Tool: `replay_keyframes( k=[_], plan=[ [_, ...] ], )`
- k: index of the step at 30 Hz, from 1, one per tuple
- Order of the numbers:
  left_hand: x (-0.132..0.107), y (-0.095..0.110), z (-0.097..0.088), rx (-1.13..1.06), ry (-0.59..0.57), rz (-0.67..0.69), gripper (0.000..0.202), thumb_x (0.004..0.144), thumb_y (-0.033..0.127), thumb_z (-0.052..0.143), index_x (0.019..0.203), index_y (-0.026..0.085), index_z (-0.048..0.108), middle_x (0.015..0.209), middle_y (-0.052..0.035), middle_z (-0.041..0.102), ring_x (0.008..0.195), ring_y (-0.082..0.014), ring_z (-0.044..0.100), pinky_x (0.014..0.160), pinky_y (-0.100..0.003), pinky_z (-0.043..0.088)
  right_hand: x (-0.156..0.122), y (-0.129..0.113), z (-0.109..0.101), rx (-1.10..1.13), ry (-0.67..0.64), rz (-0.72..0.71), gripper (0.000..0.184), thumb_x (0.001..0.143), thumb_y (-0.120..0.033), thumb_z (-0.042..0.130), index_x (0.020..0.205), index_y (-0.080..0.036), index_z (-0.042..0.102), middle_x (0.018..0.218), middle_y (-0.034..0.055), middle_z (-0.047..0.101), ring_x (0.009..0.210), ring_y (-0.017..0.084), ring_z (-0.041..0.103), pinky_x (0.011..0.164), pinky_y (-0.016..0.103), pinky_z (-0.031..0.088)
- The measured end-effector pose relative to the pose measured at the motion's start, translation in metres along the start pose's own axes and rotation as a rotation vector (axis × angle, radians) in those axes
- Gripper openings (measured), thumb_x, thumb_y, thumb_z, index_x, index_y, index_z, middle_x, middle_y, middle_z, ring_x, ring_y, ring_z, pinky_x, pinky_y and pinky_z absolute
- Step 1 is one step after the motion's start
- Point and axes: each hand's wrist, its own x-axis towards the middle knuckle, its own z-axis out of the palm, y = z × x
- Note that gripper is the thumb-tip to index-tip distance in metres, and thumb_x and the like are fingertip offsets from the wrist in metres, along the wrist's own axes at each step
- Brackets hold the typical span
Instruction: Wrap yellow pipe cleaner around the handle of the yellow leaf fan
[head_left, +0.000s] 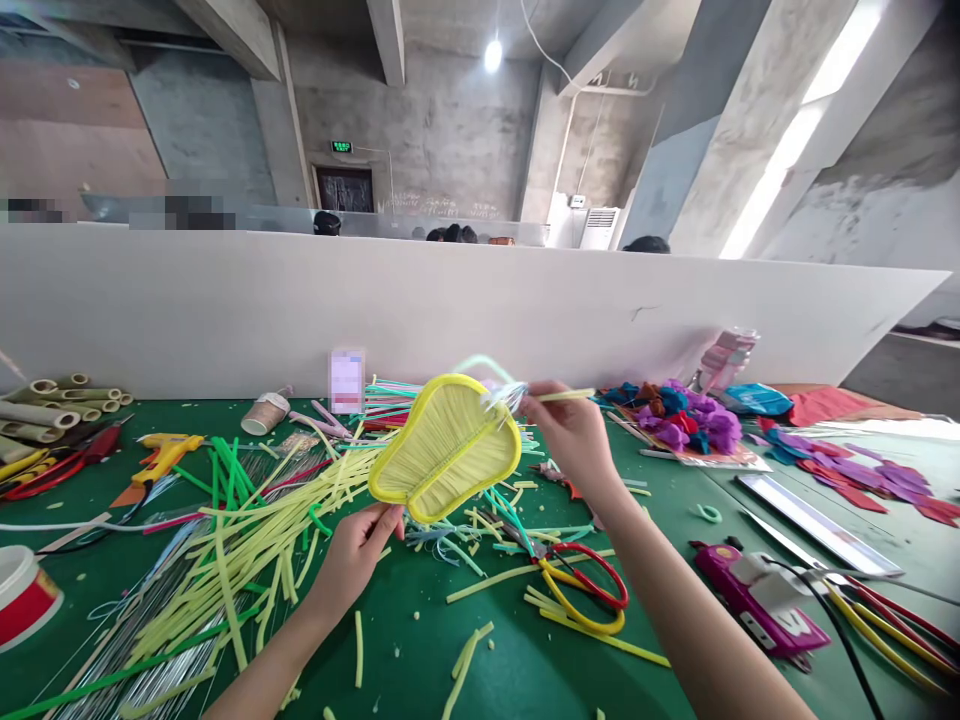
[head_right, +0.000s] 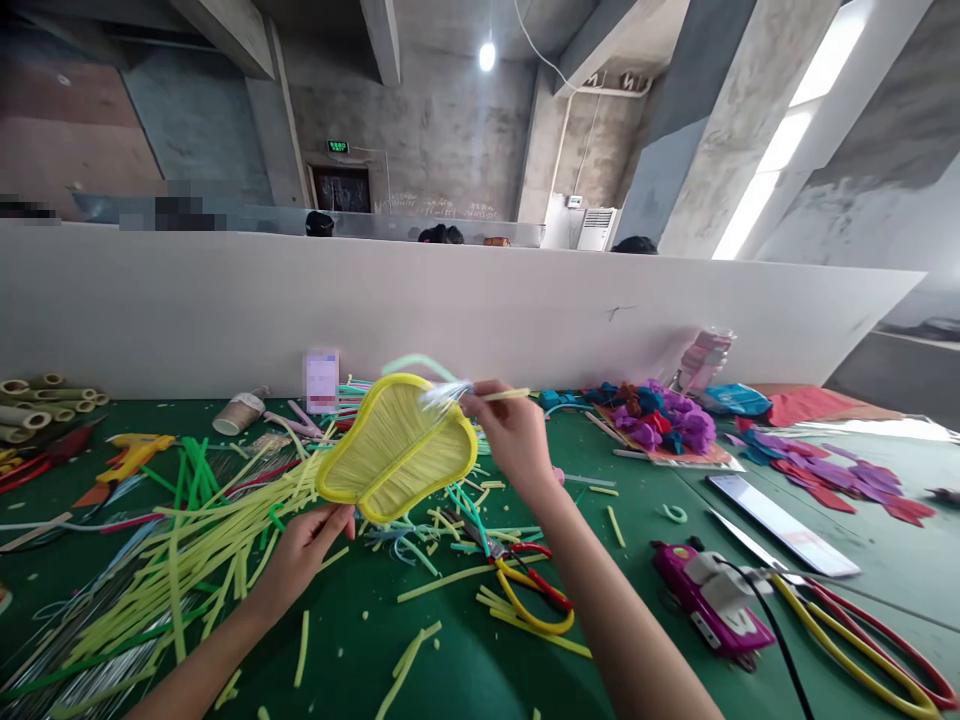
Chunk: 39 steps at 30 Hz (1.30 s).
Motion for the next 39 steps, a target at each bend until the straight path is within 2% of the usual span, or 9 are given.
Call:
replay_keyframes(
  k=[4,7,9,11,13,15,20,31,39],
  plan=[
    [0.001,-0.003,-0.002,0.003,0.010,0.004,0.049,0.092,0.060,0.047,0.067,0.019,0.054,0.054,0.0049,0.034,0.047,-0.0113,0.028,0.049,-0.025,0.020,0.011,0.011,-0.015,0.012,0.171,0.106,0.042,0.093,-0.056,0.050,0.099,-0.018,0.064,0.080,0.0070,0.074,0.062,0.018,0.065,0.061,0.034,0.053],
    [0.002,-0.003,-0.003,0.004,0.013,0.000,0.049,0.092,0.061,0.047,0.068,0.019,0.055,0.055,0.0047,0.035,0.047,-0.0117,0.028,0.049,-0.025,0.022,0.021,0.020,-0.028,-0.084,0.211,0.154,0.042,0.085,-0.059,0.061,0.090,-0.017,0.065,0.074,0.0086,0.072,0.064,0.023,0.065,0.067,0.040,0.051],
    [0.001,-0.003,-0.004,0.007,0.018,-0.002,0.050,0.091,0.062,0.047,0.068,0.019,0.055,0.055,0.0047,0.035,0.046,-0.0119,0.028,0.049,-0.025,0.022,0.022,0.022,-0.033,-0.159,0.211,0.164,0.045,0.071,-0.057,0.076,0.089,-0.017,0.068,0.080,0.0122,0.073,0.079,0.031,0.067,0.080,0.048,0.048],
    [0.001,-0.002,-0.004,0.010,0.025,-0.003,0.051,0.090,0.064,0.048,0.068,0.019,0.056,0.054,0.0046,0.036,0.046,-0.0121,0.028,0.048,-0.025,0.023,0.019,0.019,-0.030,-0.193,0.197,0.148,0.056,0.063,-0.053,0.083,0.104,-0.017,0.069,0.101,0.0167,0.073,0.103,0.039,0.062,0.095,0.055,0.040],
    [0.001,-0.002,-0.004,0.013,0.032,0.000,0.051,0.089,0.066,0.049,0.067,0.020,0.056,0.054,0.0043,0.036,0.046,-0.0123,0.029,0.048,-0.025,0.023,0.011,0.013,-0.022,-0.147,0.152,0.130,0.058,0.069,-0.050,0.079,0.118,-0.021,0.067,0.123,0.0167,0.066,0.122,0.039,0.052,0.106,0.057,0.032],
    [0.001,-0.002,-0.003,0.015,0.035,0.005,0.051,0.088,0.065,0.050,0.066,0.019,0.056,0.054,0.0039,0.038,0.046,-0.0123,0.029,0.048,-0.025,0.024,0.004,0.007,-0.010,-0.048,0.076,0.140,0.045,0.075,-0.047,0.075,0.113,-0.024,0.071,0.130,0.0131,0.064,0.128,0.036,0.049,0.110,0.055,0.031],
    [0.002,-0.001,-0.003,0.011,0.030,0.016,0.050,0.089,0.063,0.050,0.066,0.019,0.056,0.055,0.0037,0.039,0.047,-0.0121,0.030,0.049,-0.025,0.025,0.001,0.005,0.017,0.171,-0.188,0.241,0.032,0.077,-0.045,0.075,0.100,-0.024,0.077,0.092,0.0061,0.077,0.089,0.026,0.069,0.082,0.041,0.053],
    [0.000,0.002,-0.005,-0.050,0.023,0.006,0.046,0.091,0.057,0.052,0.066,0.019,0.056,0.054,0.0045,0.036,0.048,-0.0115,0.027,0.050,-0.026,0.020,0.024,0.005,0.023,0.453,-0.341,0.483,0.037,0.062,-0.048,0.085,0.076,-0.016,0.071,0.072,0.0014,0.071,0.067,0.015,0.061,0.063,0.027,0.044],
    [0.006,-0.006,-0.004,-0.195,-0.034,-0.070,0.050,0.088,0.062,0.056,0.066,0.017,0.058,0.050,0.0075,0.027,0.046,-0.0092,0.021,0.047,-0.025,0.016,0.032,0.009,0.031,0.406,-0.306,0.474,0.042,0.061,-0.052,0.085,0.077,-0.015,0.075,0.075,0.0027,0.073,0.071,0.017,0.062,0.066,0.027,0.046]
  ],
)
